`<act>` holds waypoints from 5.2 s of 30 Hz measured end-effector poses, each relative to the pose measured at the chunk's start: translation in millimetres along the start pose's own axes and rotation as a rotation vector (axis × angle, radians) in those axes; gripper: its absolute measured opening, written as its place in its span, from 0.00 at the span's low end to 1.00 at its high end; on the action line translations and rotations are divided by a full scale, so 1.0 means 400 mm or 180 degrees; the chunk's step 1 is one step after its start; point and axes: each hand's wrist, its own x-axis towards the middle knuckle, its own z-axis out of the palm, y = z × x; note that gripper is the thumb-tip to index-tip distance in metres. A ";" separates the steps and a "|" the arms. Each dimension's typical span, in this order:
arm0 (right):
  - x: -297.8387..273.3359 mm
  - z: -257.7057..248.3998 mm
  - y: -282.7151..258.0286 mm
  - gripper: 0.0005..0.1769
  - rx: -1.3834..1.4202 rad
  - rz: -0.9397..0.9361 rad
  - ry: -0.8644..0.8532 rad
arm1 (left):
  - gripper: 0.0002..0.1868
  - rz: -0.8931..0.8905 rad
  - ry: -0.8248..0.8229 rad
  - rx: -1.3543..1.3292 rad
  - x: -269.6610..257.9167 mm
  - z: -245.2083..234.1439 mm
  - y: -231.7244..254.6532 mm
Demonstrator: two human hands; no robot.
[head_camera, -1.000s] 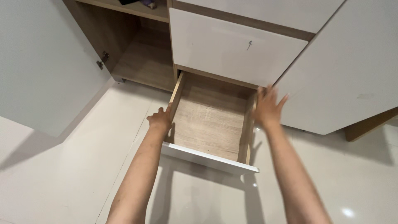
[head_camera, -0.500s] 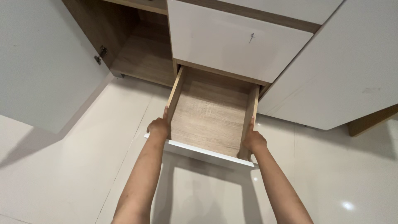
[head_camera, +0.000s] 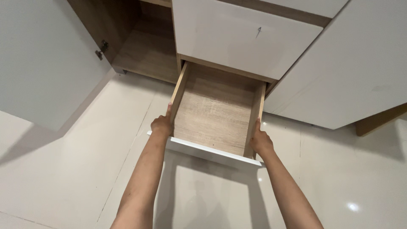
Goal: The person opens and closes multiple doors, drawers, and a window in a bedroom. They manipulate door handles, drawer fronts, and a window latch by hand, then close each item after opening.
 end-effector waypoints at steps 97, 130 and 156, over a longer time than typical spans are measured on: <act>-0.092 -0.056 -0.111 0.55 -0.1944 -0.0862 0.1244 | 0.59 0.1069 0.1367 0.1534 -0.148 -0.074 0.341; 0.051 -0.182 -0.177 0.63 -0.1445 -0.0690 0.0941 | 0.73 0.1067 0.1207 0.1167 -0.068 -0.200 0.422; 0.167 -0.217 -0.191 0.63 -0.1347 -0.0581 0.1001 | 0.74 0.1223 0.1147 0.0729 0.056 -0.235 0.466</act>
